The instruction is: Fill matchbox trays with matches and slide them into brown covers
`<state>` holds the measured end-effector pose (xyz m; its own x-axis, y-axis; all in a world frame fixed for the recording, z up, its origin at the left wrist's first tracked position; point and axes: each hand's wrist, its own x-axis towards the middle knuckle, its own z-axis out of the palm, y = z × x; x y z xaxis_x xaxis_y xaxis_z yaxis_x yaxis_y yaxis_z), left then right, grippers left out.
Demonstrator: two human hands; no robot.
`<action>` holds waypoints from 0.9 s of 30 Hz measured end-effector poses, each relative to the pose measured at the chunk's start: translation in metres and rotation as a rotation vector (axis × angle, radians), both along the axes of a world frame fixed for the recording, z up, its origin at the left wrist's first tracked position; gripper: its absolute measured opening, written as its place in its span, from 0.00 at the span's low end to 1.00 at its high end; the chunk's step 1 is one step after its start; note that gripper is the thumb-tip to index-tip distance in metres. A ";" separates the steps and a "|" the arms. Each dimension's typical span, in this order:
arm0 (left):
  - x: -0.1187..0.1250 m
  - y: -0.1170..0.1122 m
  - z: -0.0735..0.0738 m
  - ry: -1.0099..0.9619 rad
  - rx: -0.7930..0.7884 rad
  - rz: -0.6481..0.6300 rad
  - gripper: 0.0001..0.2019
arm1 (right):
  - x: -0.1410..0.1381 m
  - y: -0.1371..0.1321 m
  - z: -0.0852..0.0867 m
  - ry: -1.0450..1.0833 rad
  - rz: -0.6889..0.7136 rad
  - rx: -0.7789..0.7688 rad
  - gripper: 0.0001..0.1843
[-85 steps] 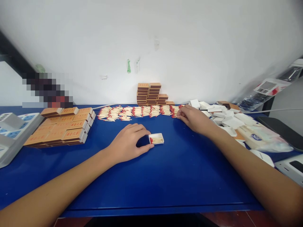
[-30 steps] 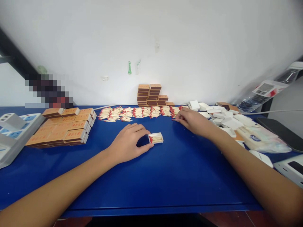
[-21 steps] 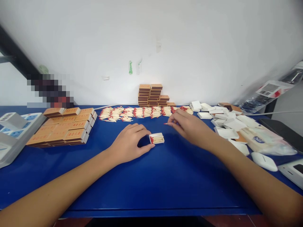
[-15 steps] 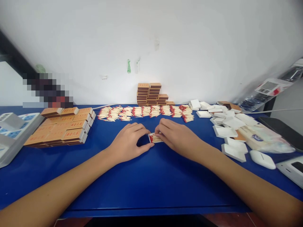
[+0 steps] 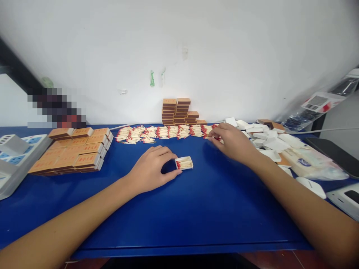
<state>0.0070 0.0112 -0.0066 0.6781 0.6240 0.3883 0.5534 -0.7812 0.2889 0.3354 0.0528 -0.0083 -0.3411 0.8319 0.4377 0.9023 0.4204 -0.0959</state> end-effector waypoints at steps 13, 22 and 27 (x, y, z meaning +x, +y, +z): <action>0.000 0.000 0.000 -0.007 0.004 -0.002 0.14 | 0.009 0.016 -0.013 -0.065 0.070 -0.076 0.12; 0.003 0.000 0.000 -0.003 0.015 0.010 0.13 | -0.054 -0.036 0.013 0.027 0.280 0.052 0.08; 0.004 0.000 -0.001 0.002 0.018 0.007 0.13 | -0.092 -0.058 0.012 -0.101 0.376 0.031 0.12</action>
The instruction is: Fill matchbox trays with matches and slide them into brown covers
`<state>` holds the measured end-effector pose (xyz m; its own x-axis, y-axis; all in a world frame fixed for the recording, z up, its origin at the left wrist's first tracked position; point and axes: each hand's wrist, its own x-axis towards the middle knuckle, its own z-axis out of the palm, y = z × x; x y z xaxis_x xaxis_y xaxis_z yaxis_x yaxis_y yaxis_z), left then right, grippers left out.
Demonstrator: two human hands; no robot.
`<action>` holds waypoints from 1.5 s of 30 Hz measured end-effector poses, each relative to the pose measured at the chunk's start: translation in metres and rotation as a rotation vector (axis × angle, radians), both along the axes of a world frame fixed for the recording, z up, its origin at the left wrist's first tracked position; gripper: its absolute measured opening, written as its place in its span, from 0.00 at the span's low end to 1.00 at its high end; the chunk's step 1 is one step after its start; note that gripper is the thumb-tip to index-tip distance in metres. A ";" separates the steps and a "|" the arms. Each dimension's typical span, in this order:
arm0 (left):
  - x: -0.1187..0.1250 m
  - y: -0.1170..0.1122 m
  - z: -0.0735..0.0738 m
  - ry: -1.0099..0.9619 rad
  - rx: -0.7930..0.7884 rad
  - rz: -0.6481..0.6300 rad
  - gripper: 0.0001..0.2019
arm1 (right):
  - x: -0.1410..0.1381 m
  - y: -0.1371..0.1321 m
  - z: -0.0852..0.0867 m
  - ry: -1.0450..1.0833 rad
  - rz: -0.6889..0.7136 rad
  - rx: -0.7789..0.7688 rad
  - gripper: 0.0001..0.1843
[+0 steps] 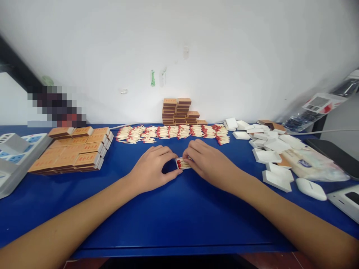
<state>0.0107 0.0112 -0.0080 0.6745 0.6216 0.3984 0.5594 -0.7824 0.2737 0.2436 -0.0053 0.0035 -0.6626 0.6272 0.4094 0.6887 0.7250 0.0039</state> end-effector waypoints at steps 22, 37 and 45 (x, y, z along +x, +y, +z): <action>-0.002 0.000 0.001 -0.005 -0.009 -0.007 0.14 | 0.099 0.074 -0.024 0.081 -0.342 -0.091 0.09; 0.000 -0.001 0.001 -0.003 -0.017 -0.001 0.13 | 0.018 0.006 0.002 0.173 -0.008 -0.110 0.05; -0.001 0.001 0.001 0.000 -0.016 -0.003 0.13 | 0.021 0.012 -0.003 0.246 -0.005 -0.157 0.07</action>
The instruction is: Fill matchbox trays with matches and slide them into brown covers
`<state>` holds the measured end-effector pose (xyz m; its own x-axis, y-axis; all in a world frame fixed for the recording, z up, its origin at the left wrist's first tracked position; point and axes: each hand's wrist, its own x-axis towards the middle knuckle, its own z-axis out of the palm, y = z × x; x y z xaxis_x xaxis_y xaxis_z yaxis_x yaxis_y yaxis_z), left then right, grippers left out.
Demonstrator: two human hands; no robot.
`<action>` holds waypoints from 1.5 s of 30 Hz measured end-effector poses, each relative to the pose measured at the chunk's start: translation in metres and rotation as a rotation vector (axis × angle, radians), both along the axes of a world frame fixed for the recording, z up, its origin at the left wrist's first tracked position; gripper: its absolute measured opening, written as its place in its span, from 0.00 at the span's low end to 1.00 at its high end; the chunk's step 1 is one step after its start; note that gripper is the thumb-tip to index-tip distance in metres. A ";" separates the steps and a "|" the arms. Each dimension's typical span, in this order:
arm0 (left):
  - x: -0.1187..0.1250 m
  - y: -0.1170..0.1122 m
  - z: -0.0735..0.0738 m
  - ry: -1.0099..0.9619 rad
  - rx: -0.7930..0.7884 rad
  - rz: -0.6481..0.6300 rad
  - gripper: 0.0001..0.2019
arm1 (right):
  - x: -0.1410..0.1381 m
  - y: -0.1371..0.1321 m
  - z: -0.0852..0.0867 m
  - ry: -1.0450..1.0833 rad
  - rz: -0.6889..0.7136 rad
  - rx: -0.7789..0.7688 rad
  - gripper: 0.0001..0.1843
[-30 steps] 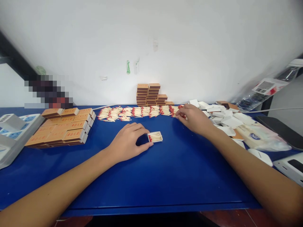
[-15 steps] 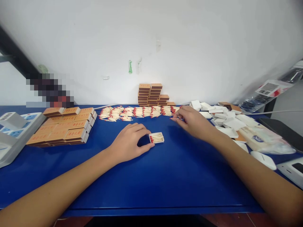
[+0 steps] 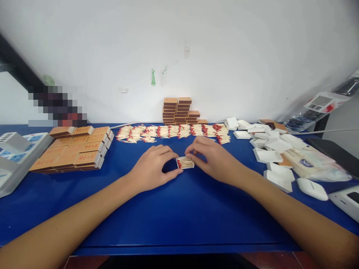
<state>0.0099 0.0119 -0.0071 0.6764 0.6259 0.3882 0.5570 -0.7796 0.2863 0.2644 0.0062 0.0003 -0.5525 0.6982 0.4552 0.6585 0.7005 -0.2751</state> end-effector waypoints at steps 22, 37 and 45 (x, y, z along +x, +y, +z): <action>-0.002 -0.001 0.001 0.001 -0.002 0.005 0.13 | 0.053 0.035 -0.003 -0.150 -0.193 0.017 0.08; -0.001 0.001 0.000 -0.014 -0.017 0.006 0.14 | 0.021 0.009 0.004 -0.043 -0.103 0.069 0.08; -0.002 0.000 0.000 -0.016 -0.010 -0.001 0.14 | 0.081 0.053 -0.011 -0.222 -0.399 0.061 0.07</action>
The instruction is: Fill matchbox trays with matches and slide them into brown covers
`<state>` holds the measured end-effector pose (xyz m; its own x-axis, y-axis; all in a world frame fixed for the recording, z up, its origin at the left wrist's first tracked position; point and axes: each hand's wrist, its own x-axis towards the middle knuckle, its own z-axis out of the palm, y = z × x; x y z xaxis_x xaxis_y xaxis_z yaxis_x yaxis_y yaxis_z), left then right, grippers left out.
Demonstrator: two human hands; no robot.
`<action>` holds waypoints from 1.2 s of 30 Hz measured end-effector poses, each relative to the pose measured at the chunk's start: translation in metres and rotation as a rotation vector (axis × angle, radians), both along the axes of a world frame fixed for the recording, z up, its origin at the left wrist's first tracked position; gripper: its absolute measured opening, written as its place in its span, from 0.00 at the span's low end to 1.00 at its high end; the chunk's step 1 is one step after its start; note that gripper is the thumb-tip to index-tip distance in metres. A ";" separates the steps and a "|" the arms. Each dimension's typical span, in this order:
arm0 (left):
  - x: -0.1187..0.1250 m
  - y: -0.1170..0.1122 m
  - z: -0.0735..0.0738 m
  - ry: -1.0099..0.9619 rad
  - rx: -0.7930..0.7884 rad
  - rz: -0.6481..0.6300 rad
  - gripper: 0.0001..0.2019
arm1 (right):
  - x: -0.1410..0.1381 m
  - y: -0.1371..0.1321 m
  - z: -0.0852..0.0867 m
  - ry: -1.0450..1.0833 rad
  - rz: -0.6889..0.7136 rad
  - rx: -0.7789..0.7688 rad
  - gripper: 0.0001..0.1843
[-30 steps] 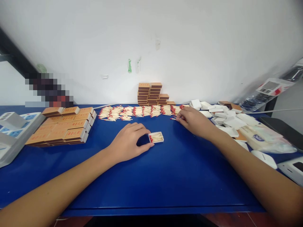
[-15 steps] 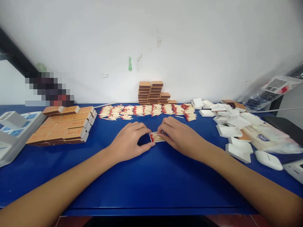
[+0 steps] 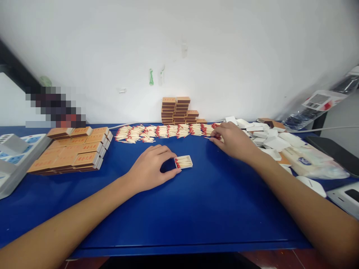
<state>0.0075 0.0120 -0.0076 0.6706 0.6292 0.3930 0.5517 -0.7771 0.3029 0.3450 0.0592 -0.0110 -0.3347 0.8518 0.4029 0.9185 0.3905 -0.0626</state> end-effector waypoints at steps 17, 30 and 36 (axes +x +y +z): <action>0.000 -0.001 0.000 0.012 0.006 -0.003 0.15 | 0.003 0.007 -0.009 0.010 0.007 0.004 0.09; 0.000 -0.001 0.000 0.011 -0.008 -0.001 0.15 | -0.004 0.005 -0.012 0.055 0.080 -0.020 0.17; -0.001 -0.002 0.000 0.010 -0.005 -0.003 0.15 | -0.004 0.000 -0.004 0.021 0.034 -0.035 0.14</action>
<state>0.0067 0.0105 -0.0075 0.6765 0.6290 0.3830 0.5525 -0.7774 0.3008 0.3414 0.0590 -0.0151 -0.3554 0.8540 0.3800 0.9032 0.4184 -0.0957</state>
